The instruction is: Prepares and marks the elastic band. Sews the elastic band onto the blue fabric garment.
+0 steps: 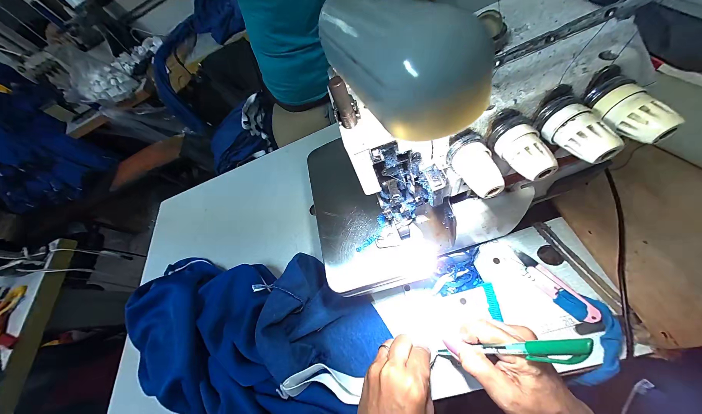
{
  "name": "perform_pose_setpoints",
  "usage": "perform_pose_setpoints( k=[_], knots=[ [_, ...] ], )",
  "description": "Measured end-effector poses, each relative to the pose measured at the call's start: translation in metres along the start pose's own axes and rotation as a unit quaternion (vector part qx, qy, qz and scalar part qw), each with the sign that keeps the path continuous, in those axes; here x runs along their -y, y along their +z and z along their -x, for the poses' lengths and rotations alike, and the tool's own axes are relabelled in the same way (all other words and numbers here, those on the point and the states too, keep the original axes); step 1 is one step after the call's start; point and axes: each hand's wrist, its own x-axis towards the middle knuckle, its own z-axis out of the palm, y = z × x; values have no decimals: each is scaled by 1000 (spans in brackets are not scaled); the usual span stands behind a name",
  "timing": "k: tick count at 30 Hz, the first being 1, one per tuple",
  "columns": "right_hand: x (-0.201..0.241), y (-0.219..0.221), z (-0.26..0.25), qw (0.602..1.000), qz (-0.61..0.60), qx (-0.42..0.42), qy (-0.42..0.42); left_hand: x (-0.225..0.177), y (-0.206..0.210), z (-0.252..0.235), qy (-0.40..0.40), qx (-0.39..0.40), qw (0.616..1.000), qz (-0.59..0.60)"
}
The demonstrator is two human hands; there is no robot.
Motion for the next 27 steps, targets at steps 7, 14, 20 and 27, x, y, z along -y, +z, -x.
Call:
perform_pose_setpoints(
  k=[7,14,20,27],
  knots=[
    [0,-1,2,996,76,28,-38,2,1,1,3,-4,1000,11],
    [2,-3,2,999,5,-13,-37,1,3,3,1,-15,1000,10],
    [2,-1,2,1000,-15,-2,-20,1,4,3,-4,-14,1000,13],
    [0,0,4,997,55,30,-54,1,5,3,4,-17,1000,15]
  ],
)
